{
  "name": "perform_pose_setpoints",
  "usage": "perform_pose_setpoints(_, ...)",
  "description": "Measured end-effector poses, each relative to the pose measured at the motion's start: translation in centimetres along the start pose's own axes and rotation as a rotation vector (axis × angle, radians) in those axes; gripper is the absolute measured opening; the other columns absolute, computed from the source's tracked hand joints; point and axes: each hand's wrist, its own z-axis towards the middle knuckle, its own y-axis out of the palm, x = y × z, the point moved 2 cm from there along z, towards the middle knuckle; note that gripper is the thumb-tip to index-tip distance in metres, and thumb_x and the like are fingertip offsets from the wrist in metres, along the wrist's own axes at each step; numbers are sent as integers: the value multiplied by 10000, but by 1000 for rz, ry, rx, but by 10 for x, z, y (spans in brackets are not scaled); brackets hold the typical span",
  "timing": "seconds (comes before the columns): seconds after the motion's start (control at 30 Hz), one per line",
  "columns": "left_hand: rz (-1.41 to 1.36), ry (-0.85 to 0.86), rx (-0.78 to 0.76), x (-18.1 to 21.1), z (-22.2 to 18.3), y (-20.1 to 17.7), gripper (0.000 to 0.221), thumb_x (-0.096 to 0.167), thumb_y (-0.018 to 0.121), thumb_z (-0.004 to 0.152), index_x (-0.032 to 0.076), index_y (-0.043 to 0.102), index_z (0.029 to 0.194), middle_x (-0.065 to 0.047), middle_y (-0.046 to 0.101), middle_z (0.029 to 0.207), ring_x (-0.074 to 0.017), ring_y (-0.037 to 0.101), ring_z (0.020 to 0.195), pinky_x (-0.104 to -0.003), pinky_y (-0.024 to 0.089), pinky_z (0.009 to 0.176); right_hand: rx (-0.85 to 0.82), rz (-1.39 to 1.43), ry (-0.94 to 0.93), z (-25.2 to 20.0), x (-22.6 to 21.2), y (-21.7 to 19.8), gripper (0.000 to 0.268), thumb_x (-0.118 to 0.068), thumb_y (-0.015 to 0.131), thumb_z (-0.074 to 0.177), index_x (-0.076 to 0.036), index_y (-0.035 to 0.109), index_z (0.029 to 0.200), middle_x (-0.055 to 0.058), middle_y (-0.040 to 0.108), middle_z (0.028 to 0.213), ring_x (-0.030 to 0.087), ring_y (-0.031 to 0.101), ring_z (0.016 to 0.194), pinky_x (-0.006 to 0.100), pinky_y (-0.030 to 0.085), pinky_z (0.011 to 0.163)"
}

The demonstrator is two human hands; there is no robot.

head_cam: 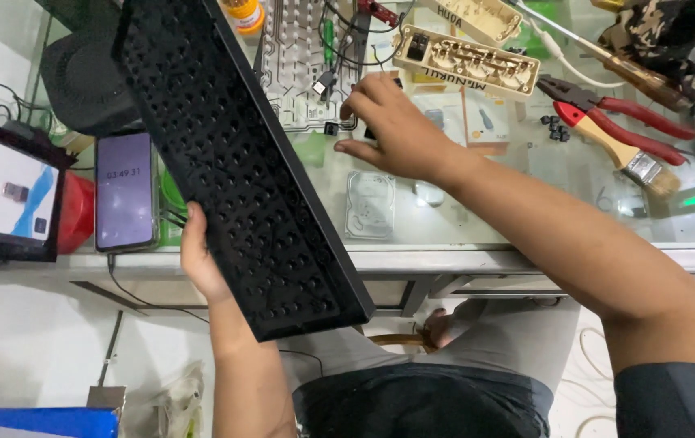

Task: Removing keycaps from a keyboard frame by pushing them out from the back.

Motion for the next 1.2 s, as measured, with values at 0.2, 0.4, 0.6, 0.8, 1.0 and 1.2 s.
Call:
perform_pose_setpoints(0.2,192,19,23,-5,16,-19,523,477,591,956,193,620,1394,-69,625,1444,-318,609,1341,-554,459,1168,157,-6,-168,18,-3,26,237,-300,782,944,-147,603,964,79,545,1080,328,566,1005,461,507,851)
perform_pose_setpoints(0.4,351,94,-8,-3,15,-27,502,479,568,986,283,566,1448,8,565,1550,-214,573,1433,-469,450,1239,154,-77,-225,-10,13,15,275,-251,744,968,-136,533,834,5,476,834,266,553,828,388,505,735)
perform_pose_setpoints(0.6,36,101,-156,-3,12,-17,583,249,652,949,10,564,1473,-174,638,1403,-337,614,1278,-471,495,1144,9,-86,-219,-61,12,-18,292,-278,656,1049,-78,542,869,84,542,857,311,484,781,428,416,702)
perform_pose_setpoints(0.8,320,345,80,2,24,-49,376,244,664,943,-35,702,1191,-144,738,1174,-249,707,1054,-376,582,996,93,-353,79,-67,29,-81,209,-345,636,1071,-150,674,1005,30,694,1083,263,605,1106,466,417,1021)
perform_pose_setpoints(1.0,348,364,82,2,21,-39,375,212,649,951,-50,684,1216,-155,734,1166,-263,710,1062,-410,585,1010,-143,-496,400,-38,94,-82,722,-570,459,1034,-246,294,1657,92,144,1710,410,120,1534,686,221,1143)
perform_pose_setpoints(1.2,392,333,52,3,15,-26,360,200,664,940,-48,696,1199,-129,732,1157,-259,703,1085,-392,580,1001,-99,-414,477,-27,122,-86,622,-476,475,1076,-167,383,1608,169,381,1613,470,253,1444,704,429,939)
